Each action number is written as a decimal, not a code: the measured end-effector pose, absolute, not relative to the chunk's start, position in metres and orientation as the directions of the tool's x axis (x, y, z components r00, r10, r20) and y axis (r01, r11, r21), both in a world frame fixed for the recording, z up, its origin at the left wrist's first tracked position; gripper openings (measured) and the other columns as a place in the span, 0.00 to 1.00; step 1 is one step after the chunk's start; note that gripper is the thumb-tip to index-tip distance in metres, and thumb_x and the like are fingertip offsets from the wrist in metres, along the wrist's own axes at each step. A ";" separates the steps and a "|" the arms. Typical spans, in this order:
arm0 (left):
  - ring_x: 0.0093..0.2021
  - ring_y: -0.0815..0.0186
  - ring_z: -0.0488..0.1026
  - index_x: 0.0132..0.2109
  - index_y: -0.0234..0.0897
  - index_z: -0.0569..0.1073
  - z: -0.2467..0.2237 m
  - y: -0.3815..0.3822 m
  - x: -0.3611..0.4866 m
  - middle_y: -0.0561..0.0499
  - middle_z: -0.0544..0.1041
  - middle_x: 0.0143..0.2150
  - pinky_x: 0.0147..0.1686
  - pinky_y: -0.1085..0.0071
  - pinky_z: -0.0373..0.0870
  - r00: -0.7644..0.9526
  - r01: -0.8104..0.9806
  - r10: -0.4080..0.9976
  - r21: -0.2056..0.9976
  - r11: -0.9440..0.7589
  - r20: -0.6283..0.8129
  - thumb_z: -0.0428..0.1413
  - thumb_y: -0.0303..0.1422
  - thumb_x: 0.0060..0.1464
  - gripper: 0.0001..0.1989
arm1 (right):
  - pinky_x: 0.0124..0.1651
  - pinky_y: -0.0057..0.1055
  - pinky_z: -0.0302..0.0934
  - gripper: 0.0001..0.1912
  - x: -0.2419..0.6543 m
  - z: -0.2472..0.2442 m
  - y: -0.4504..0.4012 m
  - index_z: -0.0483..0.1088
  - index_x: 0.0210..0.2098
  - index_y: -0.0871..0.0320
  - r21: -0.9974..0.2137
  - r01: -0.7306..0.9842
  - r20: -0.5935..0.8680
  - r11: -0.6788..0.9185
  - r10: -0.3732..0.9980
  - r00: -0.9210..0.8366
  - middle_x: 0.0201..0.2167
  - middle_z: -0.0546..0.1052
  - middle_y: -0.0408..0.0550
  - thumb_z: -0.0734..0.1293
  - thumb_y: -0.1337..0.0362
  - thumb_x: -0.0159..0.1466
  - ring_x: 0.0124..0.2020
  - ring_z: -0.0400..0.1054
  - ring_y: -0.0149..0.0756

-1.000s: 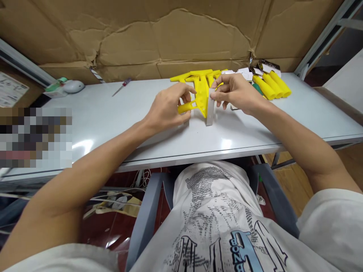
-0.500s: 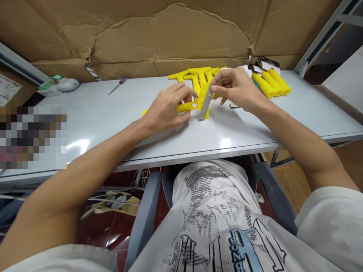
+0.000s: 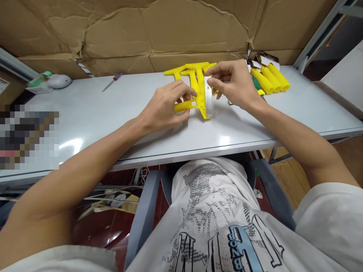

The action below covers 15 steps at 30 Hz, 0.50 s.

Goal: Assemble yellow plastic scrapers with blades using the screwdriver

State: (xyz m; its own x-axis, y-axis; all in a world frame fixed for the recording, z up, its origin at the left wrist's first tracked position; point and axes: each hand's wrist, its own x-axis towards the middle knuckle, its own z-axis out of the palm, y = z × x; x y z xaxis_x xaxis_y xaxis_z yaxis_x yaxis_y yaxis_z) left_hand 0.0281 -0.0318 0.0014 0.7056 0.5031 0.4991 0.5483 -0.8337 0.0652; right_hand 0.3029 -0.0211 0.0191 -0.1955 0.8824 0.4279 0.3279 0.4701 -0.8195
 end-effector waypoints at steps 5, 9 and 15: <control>0.58 0.54 0.80 0.71 0.48 0.74 -0.001 -0.036 0.028 0.43 0.80 0.67 0.61 0.48 0.84 0.707 0.541 0.496 0.068 -0.838 0.504 0.53 0.45 0.83 0.18 | 0.33 0.32 0.75 0.13 0.299 0.020 -0.030 0.76 0.42 0.46 -0.823 0.329 0.414 0.462 0.886 -0.208 0.35 0.83 0.41 0.84 0.60 0.68 0.38 0.81 0.39; 0.60 0.54 0.80 0.71 0.52 0.78 -0.005 -0.034 0.028 0.42 0.74 0.72 0.57 0.49 0.86 0.749 0.464 0.406 0.023 -0.885 0.524 0.52 0.39 0.83 0.18 | 0.35 0.34 0.75 0.14 0.296 0.022 -0.035 0.72 0.39 0.46 -0.835 0.341 0.375 0.432 0.900 -0.222 0.37 0.83 0.41 0.81 0.60 0.71 0.38 0.80 0.40; 0.65 0.55 0.78 0.74 0.55 0.77 -0.007 -0.028 0.029 0.46 0.74 0.78 0.61 0.47 0.87 0.769 0.417 0.338 -0.025 -0.908 0.543 0.49 0.33 0.82 0.22 | 0.37 0.35 0.77 0.16 0.296 0.027 -0.039 0.73 0.41 0.46 -0.891 0.272 0.287 0.363 0.916 -0.280 0.43 0.85 0.44 0.83 0.54 0.69 0.46 0.82 0.43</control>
